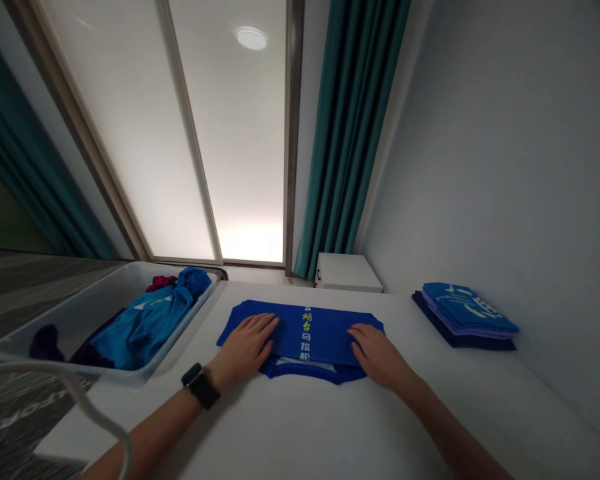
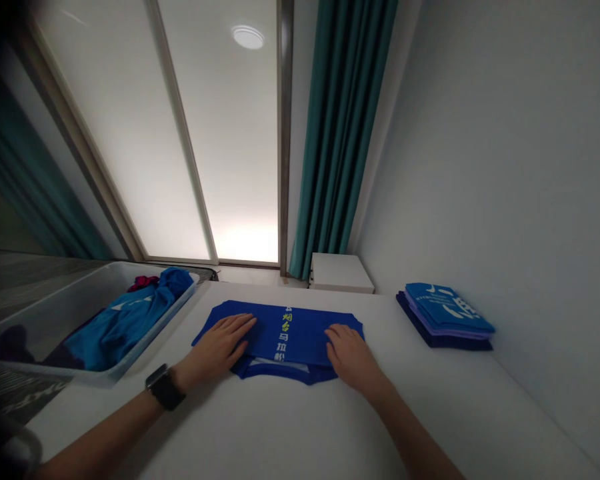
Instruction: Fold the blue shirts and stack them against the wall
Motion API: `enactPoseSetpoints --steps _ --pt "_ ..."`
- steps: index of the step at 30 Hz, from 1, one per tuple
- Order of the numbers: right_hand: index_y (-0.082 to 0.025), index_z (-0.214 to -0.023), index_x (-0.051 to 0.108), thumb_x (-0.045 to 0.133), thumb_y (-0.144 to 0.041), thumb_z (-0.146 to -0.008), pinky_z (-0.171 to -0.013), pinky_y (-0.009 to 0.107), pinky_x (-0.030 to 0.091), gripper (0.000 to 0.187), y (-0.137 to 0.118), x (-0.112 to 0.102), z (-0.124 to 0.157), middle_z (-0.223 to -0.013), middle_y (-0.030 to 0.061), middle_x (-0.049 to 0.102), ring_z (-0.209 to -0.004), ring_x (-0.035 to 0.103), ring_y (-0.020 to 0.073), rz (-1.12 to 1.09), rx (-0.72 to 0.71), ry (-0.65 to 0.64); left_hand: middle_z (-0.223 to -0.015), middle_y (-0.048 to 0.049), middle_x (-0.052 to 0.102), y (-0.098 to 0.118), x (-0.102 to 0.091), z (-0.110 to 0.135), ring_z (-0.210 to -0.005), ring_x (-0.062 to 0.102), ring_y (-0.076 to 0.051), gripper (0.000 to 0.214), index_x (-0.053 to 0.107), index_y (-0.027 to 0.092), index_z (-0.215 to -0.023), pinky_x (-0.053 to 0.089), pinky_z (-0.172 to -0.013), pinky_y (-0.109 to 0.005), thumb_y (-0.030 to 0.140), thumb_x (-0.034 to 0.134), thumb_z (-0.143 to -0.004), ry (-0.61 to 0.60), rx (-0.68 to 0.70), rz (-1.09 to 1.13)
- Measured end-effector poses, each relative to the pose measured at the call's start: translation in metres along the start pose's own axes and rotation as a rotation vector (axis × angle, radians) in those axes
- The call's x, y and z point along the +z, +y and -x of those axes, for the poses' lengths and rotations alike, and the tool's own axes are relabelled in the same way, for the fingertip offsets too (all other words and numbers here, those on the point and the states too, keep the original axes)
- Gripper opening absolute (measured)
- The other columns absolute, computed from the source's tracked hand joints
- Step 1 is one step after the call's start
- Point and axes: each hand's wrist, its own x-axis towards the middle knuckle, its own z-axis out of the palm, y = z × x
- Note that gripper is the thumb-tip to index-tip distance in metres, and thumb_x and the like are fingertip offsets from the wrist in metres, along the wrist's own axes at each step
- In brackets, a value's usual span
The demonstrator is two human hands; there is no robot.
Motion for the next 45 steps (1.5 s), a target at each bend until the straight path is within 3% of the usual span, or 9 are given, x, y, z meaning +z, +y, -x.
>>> enactPoseSetpoints --steps 5,10,20,29,33,38,41,45 --pt "-0.012 -0.144 0.041 0.029 -0.036 -0.097 -0.115 0.042 0.024 0.054 -0.042 0.034 -0.037 -0.152 0.012 0.037 -0.14 0.032 0.0243 -0.012 -0.014 -0.015 -0.151 -0.0086 0.04 0.032 0.039 -0.039 -0.139 0.035 -0.024 0.053 0.037 0.022 -0.146 0.027 -0.115 -0.044 0.038 0.041 -0.096 -0.038 0.085 0.028" --pt "-0.011 -0.149 0.032 0.026 -0.045 -0.098 -0.119 0.046 0.012 0.061 -0.05 0.047 -0.048 -0.156 0.0112 0.026 -0.146 0.019 0.0233 -0.037 -0.035 -0.067 -0.152 -0.0095 0.038 0.035 0.059 -0.046 -0.142 0.03 -0.024 0.053 0.038 0.021 -0.146 0.023 -0.116 -0.046 0.043 0.034 -0.098 -0.052 0.047 0.019" --pt "-0.014 -0.151 0.026 0.02 -0.051 -0.098 -0.119 0.045 0.008 0.065 -0.059 0.043 -0.013 -0.158 0.0079 0.019 -0.147 0.013 0.0223 -0.029 -0.046 -0.099 -0.153 -0.0095 0.035 0.053 0.055 -0.013 -0.143 0.029 -0.025 0.055 0.036 0.021 -0.147 0.024 -0.116 -0.046 0.045 0.033 -0.099 -0.032 0.061 0.022" --pt "-0.015 -0.151 0.025 0.019 -0.055 -0.098 -0.12 0.045 0.009 0.067 -0.062 0.041 -0.01 -0.159 0.0061 0.018 -0.147 0.013 0.0218 -0.033 -0.022 -0.132 -0.147 -0.0062 0.046 0.053 0.041 -0.01 -0.137 0.039 -0.022 0.048 0.044 0.024 -0.142 0.027 -0.114 -0.043 0.041 0.039 -0.097 -0.038 0.023 0.096" --pt "-0.017 -0.151 0.027 0.02 -0.057 -0.098 -0.12 0.045 0.009 0.067 -0.059 0.045 -0.01 -0.158 0.0058 0.02 -0.146 0.016 0.0222 -0.043 -0.031 -0.115 -0.133 -0.006 0.059 0.035 0.023 -0.009 -0.124 0.05 -0.024 0.038 0.055 0.024 -0.131 0.036 -0.105 -0.043 0.033 0.041 -0.097 -0.01 -0.064 0.109" --pt "-0.018 -0.151 0.028 0.021 -0.056 -0.098 -0.119 0.045 0.011 0.066 -0.058 0.047 -0.008 -0.158 0.0056 0.022 -0.146 0.018 0.0221 -0.036 -0.034 -0.102 -0.114 -0.0104 0.065 -0.025 0.001 -0.005 -0.109 0.056 -0.026 0.034 0.063 0.019 -0.121 0.04 -0.094 -0.042 0.023 0.041 -0.094 0.067 -0.351 0.012" --pt "-0.017 -0.149 0.032 0.026 -0.052 -0.098 -0.118 0.045 0.015 0.063 -0.058 0.041 -0.011 -0.156 0.0067 0.028 -0.144 0.022 0.0232 -0.024 -0.028 -0.126 -0.113 -0.0116 0.067 -0.062 -0.002 0.0 -0.112 0.055 -0.027 0.035 0.066 0.018 -0.115 0.04 -0.095 -0.04 0.018 0.039 -0.093 0.079 -0.568 0.06" --pt "-0.018 -0.139 0.05 0.038 -0.043 -0.096 -0.112 0.05 0.026 0.052 -0.067 0.027 -0.028 -0.143 0.0123 0.05 -0.133 0.042 0.0288 0.015 -0.017 -0.106 -0.113 -0.011 0.069 -0.086 0.004 0.004 -0.11 0.06 -0.027 0.034 0.069 0.018 -0.108 0.042 -0.092 -0.037 0.017 0.039 -0.091 0.073 -0.677 0.149"
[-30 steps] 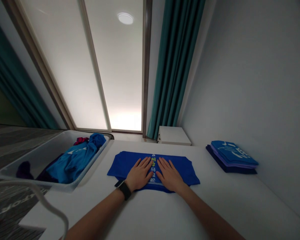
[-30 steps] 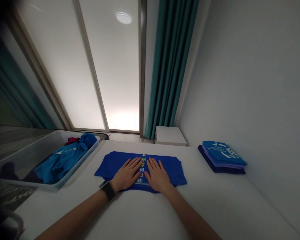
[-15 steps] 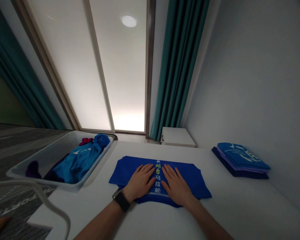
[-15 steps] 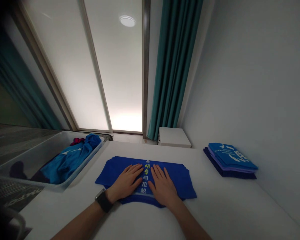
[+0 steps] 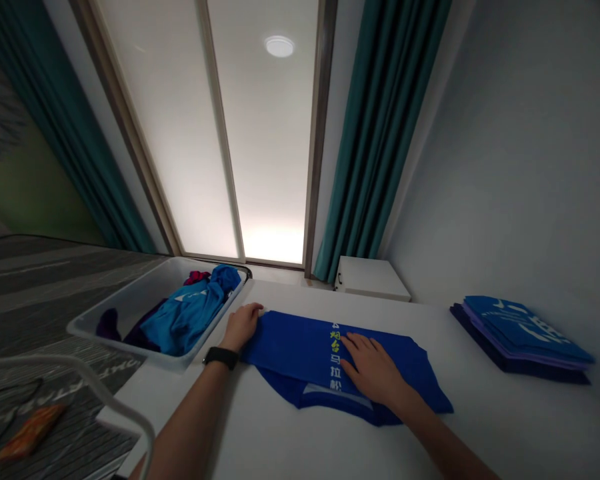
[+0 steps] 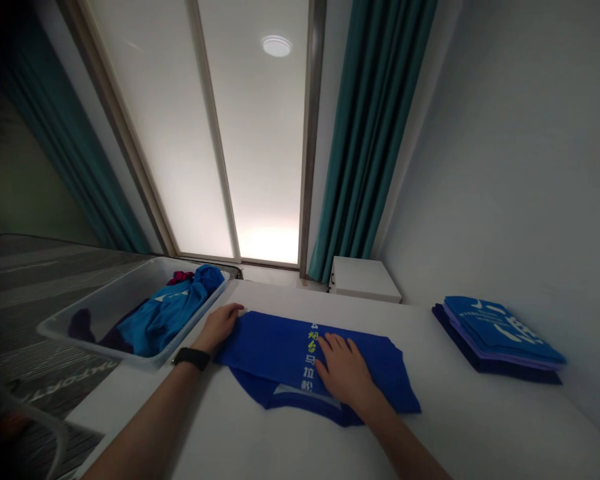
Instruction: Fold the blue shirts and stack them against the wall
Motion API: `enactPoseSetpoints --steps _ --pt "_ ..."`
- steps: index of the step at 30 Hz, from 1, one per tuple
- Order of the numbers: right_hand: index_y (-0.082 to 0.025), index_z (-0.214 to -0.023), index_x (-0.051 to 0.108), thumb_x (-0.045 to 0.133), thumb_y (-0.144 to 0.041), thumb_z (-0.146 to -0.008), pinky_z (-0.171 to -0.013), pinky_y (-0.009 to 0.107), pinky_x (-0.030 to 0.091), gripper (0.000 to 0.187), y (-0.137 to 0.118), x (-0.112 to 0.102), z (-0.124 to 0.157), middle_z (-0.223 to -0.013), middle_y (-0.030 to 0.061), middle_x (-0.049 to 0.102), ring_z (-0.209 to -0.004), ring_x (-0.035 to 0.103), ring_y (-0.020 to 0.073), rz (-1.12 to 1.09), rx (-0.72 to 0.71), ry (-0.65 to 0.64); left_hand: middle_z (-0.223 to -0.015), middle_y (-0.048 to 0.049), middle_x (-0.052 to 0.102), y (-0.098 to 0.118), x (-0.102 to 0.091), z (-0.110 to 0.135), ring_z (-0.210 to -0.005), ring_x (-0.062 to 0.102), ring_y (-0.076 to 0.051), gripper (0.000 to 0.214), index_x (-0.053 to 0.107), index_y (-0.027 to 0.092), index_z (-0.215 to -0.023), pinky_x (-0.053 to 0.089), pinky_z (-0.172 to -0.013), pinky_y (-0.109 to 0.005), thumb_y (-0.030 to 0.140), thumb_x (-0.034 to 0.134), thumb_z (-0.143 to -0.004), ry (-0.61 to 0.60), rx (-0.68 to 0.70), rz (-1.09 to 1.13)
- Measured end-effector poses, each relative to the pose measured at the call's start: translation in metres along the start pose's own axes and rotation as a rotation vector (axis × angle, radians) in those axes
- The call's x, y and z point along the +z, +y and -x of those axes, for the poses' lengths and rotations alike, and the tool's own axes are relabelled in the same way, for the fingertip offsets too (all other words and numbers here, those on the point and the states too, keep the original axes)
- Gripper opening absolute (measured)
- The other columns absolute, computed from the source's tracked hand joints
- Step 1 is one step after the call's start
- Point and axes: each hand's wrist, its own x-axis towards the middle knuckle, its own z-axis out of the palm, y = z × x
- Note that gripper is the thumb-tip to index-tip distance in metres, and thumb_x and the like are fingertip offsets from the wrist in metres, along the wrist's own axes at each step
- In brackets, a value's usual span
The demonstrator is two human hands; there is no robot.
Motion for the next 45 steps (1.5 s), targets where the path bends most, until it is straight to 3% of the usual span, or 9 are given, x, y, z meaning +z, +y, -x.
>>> enactPoseSetpoints --steps 2,5,9,12,16,25,33,38,45 --pt "-0.017 -0.131 0.057 0.041 -0.035 -0.095 -0.109 0.05 0.03 0.044 -0.013 -0.006 -0.013 -0.128 0.0148 0.061 -0.122 0.051 0.0292 0.014 -0.025 0.056 -0.108 -0.0103 0.072 -0.003 0.002 -0.001 -0.104 0.063 -0.027 0.031 0.069 0.019 -0.106 0.043 -0.088 -0.035 0.02 0.043 -0.09 -0.013 -0.033 0.044" --pt "-0.016 -0.131 0.056 0.04 -0.029 -0.095 -0.105 0.044 0.035 0.041 -0.041 -0.007 -0.036 -0.126 0.0148 0.06 -0.121 0.051 0.0269 -0.038 -0.158 0.125 -0.1 -0.0085 0.074 -0.003 0.003 -0.001 -0.098 0.065 -0.027 0.027 0.07 0.02 -0.101 0.043 -0.085 -0.034 0.026 0.047 -0.089 -0.015 -0.059 0.121" --pt "-0.021 -0.127 0.058 0.046 -0.028 -0.093 -0.104 0.042 0.037 0.036 -0.078 0.008 -0.056 -0.125 0.0105 0.06 -0.119 0.051 0.0251 -0.096 -0.311 0.167 -0.095 -0.0068 0.073 -0.004 0.002 0.0 -0.096 0.065 -0.026 0.025 0.069 0.022 -0.094 0.043 -0.083 -0.034 0.027 0.045 -0.088 0.032 -0.111 0.263" --pt "-0.02 -0.124 0.059 0.047 -0.026 -0.093 -0.103 0.043 0.038 0.034 -0.09 0.021 -0.062 -0.125 0.011 0.059 -0.119 0.05 0.0259 -0.12 -0.329 0.217 -0.089 -0.0057 0.072 -0.004 0.002 0.0 -0.087 0.065 -0.023 0.023 0.068 0.021 -0.094 0.046 -0.073 -0.03 0.029 0.047 -0.085 0.052 -0.147 0.415" --pt "-0.02 -0.123 0.059 0.045 -0.024 -0.094 -0.104 0.043 0.038 0.032 -0.089 0.031 -0.062 -0.124 0.011 0.059 -0.119 0.05 0.0248 -0.185 -0.319 0.279 -0.08 -0.006 0.07 0.0 0.003 0.0 -0.064 0.063 -0.017 0.031 0.064 0.016 -0.104 0.044 -0.056 -0.025 0.029 0.045 -0.082 0.035 -0.177 0.631" --pt "-0.019 -0.122 0.059 0.047 -0.022 -0.093 -0.105 0.041 0.036 0.031 -0.086 0.03 -0.06 -0.123 0.0104 0.058 -0.118 0.049 0.0235 -0.204 -0.322 0.268 -0.076 -0.0024 0.066 0.017 -0.009 0.006 -0.054 0.054 -0.01 0.034 0.058 0.014 -0.104 0.041 -0.051 -0.022 0.029 0.052 -0.074 -0.102 -0.12 0.986" --pt "-0.02 -0.123 0.059 0.046 -0.022 -0.093 -0.105 0.041 0.036 0.033 -0.085 0.028 -0.06 -0.123 0.01 0.058 -0.118 0.049 0.0234 -0.223 -0.317 0.255 -0.105 -0.0108 0.069 0.02 -0.023 0.011 -0.066 0.064 -0.014 0.041 0.057 0.014 -0.114 0.047 -0.055 -0.024 0.036 0.05 -0.08 -0.111 -0.182 0.91" --pt "-0.02 -0.122 0.06 0.046 -0.021 -0.092 -0.106 0.042 0.036 0.033 -0.085 0.029 -0.061 -0.123 0.0101 0.058 -0.119 0.049 0.0243 -0.245 -0.322 0.259 -0.101 -0.0105 0.072 0.019 -0.028 0.015 -0.059 0.063 -0.014 0.044 0.054 0.015 -0.122 0.05 -0.058 -0.028 0.031 0.049 -0.081 -0.189 -0.182 0.959" --pt "-0.02 -0.121 0.06 0.046 -0.02 -0.092 -0.105 0.042 0.037 0.033 -0.086 0.028 -0.061 -0.123 0.0106 0.058 -0.119 0.048 0.0236 -0.24 -0.319 0.259 -0.1 -0.0085 0.071 0.012 -0.011 0.007 -0.084 0.065 -0.018 0.034 0.061 0.015 -0.111 0.051 -0.077 -0.031 0.022 0.047 -0.081 -0.129 0.151 0.721"
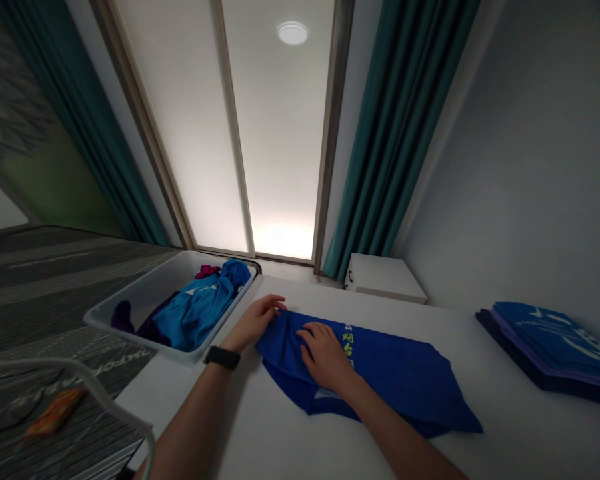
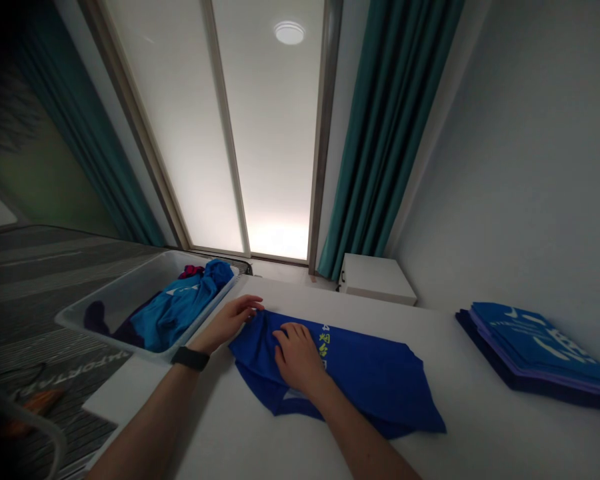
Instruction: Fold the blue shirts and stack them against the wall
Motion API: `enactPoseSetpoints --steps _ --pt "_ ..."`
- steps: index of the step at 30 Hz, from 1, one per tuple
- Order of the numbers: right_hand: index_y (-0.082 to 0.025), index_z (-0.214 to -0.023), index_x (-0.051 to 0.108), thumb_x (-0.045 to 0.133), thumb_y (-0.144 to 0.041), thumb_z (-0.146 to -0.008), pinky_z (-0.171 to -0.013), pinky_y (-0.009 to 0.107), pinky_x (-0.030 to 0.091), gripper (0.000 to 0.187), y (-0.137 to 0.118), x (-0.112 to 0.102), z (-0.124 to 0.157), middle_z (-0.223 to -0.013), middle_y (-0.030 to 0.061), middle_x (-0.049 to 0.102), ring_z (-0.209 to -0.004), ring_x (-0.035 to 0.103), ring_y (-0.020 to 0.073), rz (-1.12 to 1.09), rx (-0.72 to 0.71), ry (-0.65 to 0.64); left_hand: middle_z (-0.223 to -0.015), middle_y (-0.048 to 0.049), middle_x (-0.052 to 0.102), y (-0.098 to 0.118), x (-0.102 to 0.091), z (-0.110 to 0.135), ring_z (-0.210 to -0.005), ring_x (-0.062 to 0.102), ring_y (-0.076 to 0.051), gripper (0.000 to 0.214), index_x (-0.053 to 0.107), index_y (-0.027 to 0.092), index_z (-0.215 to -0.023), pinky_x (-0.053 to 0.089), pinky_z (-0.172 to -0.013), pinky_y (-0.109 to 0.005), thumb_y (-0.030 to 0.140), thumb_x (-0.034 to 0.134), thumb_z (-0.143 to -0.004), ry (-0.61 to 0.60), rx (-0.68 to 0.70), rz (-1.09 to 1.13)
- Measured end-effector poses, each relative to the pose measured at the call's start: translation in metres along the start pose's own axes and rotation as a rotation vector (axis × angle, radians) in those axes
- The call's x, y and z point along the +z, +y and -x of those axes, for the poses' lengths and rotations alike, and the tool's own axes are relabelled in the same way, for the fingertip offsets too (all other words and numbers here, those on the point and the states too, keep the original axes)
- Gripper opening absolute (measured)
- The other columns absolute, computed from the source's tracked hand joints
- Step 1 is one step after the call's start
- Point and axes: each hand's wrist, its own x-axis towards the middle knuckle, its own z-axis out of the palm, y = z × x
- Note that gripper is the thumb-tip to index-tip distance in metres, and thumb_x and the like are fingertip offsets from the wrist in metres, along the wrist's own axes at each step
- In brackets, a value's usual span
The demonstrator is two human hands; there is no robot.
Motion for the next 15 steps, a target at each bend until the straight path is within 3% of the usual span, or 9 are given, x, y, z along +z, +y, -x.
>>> enactPoseSetpoints --steps 3,9,15 --pt "-0.02 -0.121 0.059 0.046 -0.02 -0.092 -0.105 0.041 0.037 0.033 0.0 -0.001 0.0 -0.123 0.0104 0.058 -0.119 0.049 0.0235 0.001 -0.001 -0.005 -0.103 -0.0076 0.069 -0.009 -0.001 -0.001 -0.089 0.063 -0.018 0.032 0.065 0.017 -0.106 0.051 -0.081 -0.032 0.016 0.044 -0.082 0.042 0.103 -0.211" --pt "-0.02 -0.122 0.059 0.047 -0.02 -0.092 -0.105 0.041 0.036 0.032 0.0 0.0 0.0 -0.123 0.01 0.058 -0.119 0.048 0.0234 0.018 -0.002 -0.008 -0.098 -0.0069 0.061 -0.02 -0.004 0.0 -0.085 0.06 -0.018 0.045 0.066 0.016 -0.109 0.049 -0.083 -0.031 0.006 0.052 -0.067 -0.046 0.094 -0.422" --pt "-0.021 -0.122 0.06 0.046 -0.021 -0.092 -0.104 0.042 0.037 0.033 0.0 -0.002 0.0 -0.123 0.0101 0.058 -0.118 0.049 0.0241 0.014 0.005 -0.016 -0.081 -0.0036 0.058 -0.022 0.003 -0.006 -0.076 0.057 -0.018 0.021 0.066 0.017 -0.095 0.047 -0.074 -0.03 0.021 0.051 -0.082 0.05 0.118 -0.497"
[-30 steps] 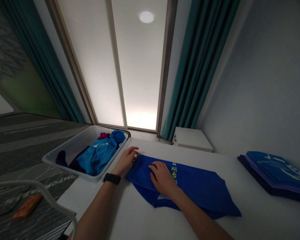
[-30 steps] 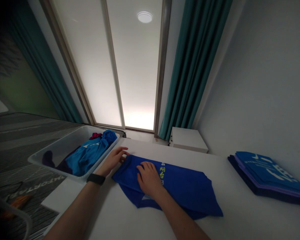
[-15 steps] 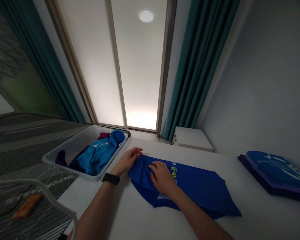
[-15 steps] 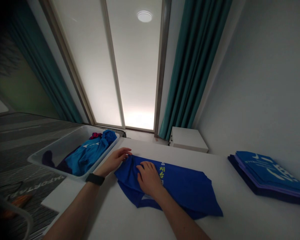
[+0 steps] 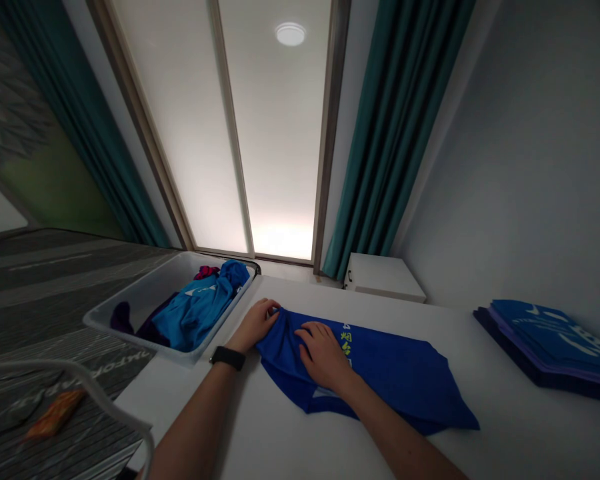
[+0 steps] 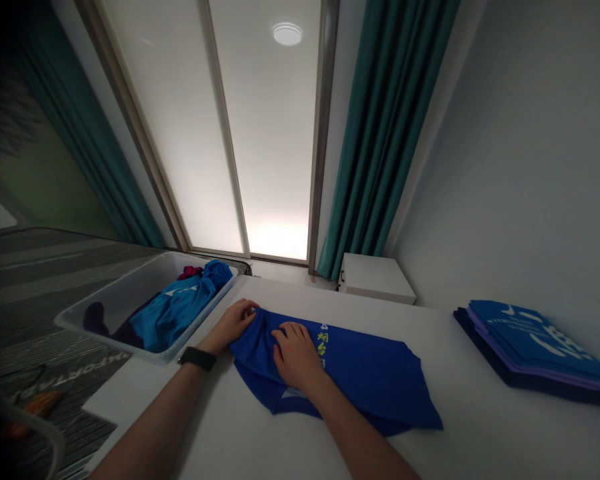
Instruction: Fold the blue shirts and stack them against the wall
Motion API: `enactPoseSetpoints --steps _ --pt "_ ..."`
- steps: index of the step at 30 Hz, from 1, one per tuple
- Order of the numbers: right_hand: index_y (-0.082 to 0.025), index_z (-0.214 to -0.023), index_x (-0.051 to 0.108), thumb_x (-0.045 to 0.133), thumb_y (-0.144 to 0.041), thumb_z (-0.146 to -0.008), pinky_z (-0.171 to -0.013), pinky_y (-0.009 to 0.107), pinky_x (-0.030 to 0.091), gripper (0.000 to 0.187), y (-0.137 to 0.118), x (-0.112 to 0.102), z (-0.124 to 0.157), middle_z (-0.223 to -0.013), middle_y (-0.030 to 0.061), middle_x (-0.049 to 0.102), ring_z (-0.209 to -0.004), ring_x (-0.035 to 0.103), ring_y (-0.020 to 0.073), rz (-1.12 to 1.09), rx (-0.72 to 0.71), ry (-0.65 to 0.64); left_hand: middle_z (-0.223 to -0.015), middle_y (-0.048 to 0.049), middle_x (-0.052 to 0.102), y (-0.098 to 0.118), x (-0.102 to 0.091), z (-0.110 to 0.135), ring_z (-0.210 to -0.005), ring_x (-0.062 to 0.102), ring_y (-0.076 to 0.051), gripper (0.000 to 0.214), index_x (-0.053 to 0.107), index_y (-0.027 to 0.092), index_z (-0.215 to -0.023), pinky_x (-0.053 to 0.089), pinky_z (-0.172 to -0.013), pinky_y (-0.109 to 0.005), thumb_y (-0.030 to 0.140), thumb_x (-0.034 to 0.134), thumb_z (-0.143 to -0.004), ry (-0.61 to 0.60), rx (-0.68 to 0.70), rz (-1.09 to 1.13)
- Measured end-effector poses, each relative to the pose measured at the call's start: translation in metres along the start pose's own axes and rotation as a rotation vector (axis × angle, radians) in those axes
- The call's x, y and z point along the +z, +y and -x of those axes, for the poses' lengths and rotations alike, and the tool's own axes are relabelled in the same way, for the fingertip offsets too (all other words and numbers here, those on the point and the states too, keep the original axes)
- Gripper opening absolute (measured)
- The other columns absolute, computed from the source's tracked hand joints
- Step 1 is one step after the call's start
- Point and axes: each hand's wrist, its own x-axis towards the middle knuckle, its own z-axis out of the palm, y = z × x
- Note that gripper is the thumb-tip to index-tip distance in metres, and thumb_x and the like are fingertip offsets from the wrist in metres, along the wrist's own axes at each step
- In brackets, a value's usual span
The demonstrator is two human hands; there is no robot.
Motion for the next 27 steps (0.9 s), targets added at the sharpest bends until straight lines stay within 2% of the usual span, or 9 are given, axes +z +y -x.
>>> enactPoseSetpoints --steps 6,9,14,22,24,27 --pt "-0.021 -0.121 0.06 0.046 -0.021 -0.092 -0.105 0.042 0.036 0.032 0.0 0.001 0.0 -0.123 0.0098 0.058 -0.119 0.048 0.0242 -0.009 0.003 0.011 -0.073 -0.0004 0.06 -0.002 -0.003 0.003 -0.066 0.056 -0.016 0.025 0.066 0.018 -0.102 0.044 -0.066 -0.027 0.027 0.053 -0.083 -0.064 -0.055 0.031" --pt "-0.022 -0.121 0.059 0.047 -0.021 -0.091 -0.105 0.041 0.036 0.032 0.0 0.002 0.0 -0.123 0.0095 0.058 -0.119 0.048 0.0237 0.008 0.006 0.009 -0.082 -0.0021 0.063 0.005 -0.006 0.005 -0.074 0.058 -0.018 0.031 0.066 0.02 -0.107 0.045 -0.072 -0.029 0.03 0.059 -0.079 -0.096 -0.036 0.015" --pt "-0.021 -0.12 0.06 0.048 -0.02 -0.091 -0.105 0.041 0.036 0.031 0.001 0.002 0.0 -0.123 0.0095 0.058 -0.119 0.048 0.0235 0.013 -0.003 0.008 -0.094 -0.0045 0.064 0.011 -0.004 0.005 -0.094 0.058 -0.023 0.036 0.065 0.022 -0.111 0.044 -0.085 -0.033 0.024 0.064 -0.074 -0.131 0.032 -0.055" --pt "-0.02 -0.121 0.06 0.047 -0.021 -0.092 -0.105 0.041 0.037 0.032 0.0 0.001 0.0 -0.123 0.0101 0.058 -0.118 0.048 0.0243 -0.007 0.0 0.009 -0.092 -0.0052 0.067 0.006 0.0 0.003 -0.088 0.062 -0.021 0.025 0.067 0.021 -0.096 0.045 -0.079 -0.031 0.013 0.051 -0.079 -0.012 0.007 -0.137" --pt "-0.02 -0.121 0.06 0.046 -0.02 -0.092 -0.105 0.042 0.037 0.033 0.0 0.001 0.0 -0.123 0.0103 0.058 -0.119 0.048 0.0245 -0.015 -0.001 0.01 -0.089 -0.0043 0.068 0.005 -0.003 0.003 -0.081 0.063 -0.02 0.025 0.067 0.021 -0.097 0.046 -0.074 -0.03 0.016 0.052 -0.078 0.009 -0.037 -0.075" --pt "-0.021 -0.121 0.06 0.046 -0.02 -0.091 -0.105 0.042 0.036 0.033 0.0 0.0 0.0 -0.123 0.0099 0.058 -0.119 0.048 0.0242 -0.02 0.001 0.006 -0.081 -0.0026 0.069 0.002 -0.009 0.005 -0.069 0.063 -0.018 0.025 0.065 0.019 -0.099 0.046 -0.064 -0.028 0.025 0.056 -0.076 -0.013 -0.134 0.149"
